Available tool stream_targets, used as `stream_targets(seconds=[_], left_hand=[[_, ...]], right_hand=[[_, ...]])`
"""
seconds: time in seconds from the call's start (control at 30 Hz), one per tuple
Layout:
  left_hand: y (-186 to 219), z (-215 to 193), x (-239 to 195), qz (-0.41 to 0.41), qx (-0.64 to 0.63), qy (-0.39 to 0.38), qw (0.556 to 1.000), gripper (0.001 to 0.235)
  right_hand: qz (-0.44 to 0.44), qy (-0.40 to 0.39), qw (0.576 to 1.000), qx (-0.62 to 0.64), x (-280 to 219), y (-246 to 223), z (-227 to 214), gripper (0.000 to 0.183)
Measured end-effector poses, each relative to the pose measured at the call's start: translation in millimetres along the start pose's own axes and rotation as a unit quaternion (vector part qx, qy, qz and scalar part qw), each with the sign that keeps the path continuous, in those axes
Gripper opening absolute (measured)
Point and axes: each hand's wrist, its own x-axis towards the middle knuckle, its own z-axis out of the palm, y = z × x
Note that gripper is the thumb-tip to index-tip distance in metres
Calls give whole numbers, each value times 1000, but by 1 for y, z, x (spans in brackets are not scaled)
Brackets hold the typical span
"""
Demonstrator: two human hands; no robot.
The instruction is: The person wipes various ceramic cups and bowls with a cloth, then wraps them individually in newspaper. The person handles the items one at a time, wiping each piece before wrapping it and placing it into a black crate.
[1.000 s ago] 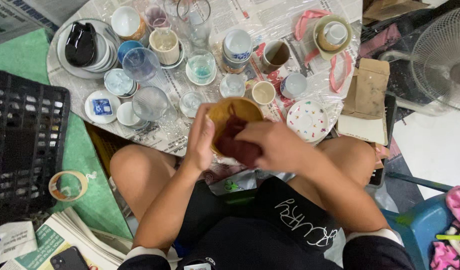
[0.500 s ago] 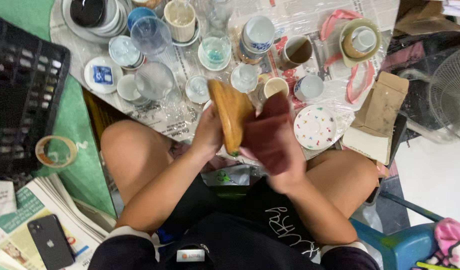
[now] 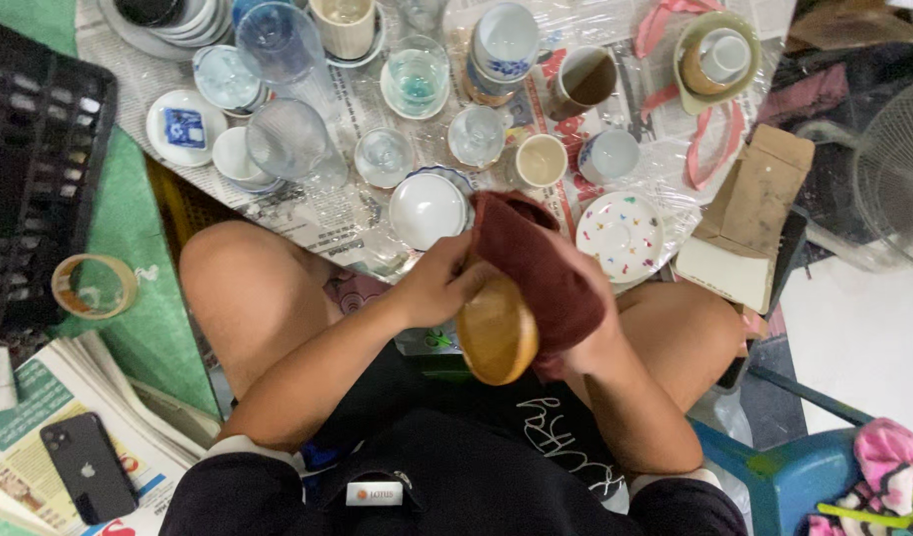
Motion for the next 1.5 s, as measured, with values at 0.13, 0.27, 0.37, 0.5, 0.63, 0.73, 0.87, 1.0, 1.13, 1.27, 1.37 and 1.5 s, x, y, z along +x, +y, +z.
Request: stream_targets(seconds=[0.13,0.27,0.37,0.5,0.63,0.73,0.87,1.0,1.13,1.27,1.37,1.5], left_hand=[[-4,4,2,143,-228,-6,963,52],[-38,11,5,110,-415,5,903,40],[-86,8,0,72,-516,-8,853,40],[-159,5,-3,38,-606,-29,794,41],[-188,16,18,70,-747,-81,657,45],[-172,31,20,53,-695,-6,717,44],[-129,27,9,34,-592,23,805,42],[-91,22,0,25,-465,45,884,42],[-62,25,8,2,-321,2,947,42],[-31,22,5,-14,-290,13,957,39],[-14,16,6,34,-248,56,967,40],[-8,3,14,99,-202,135,965,36]], right_hand=[[-206,1,910,-360,-16,25,6,49],[-345,-34,832,-433,-18,62,20,56],[-386,-52,785,-482,-14,87,28,51],[-307,-89,817,-480,-1,106,17,60],[-282,-28,851,-441,6,103,15,56],[-278,39,864,-418,4,94,25,61],[-217,114,909,-337,9,74,27,59],[-88,68,952,-287,22,51,4,50],[136,87,982,-99,24,35,-11,49],[53,62,996,-32,11,16,-10,47],[-150,-24,968,-198,8,1,-9,52],[-274,-113,866,-403,2,6,10,56]])
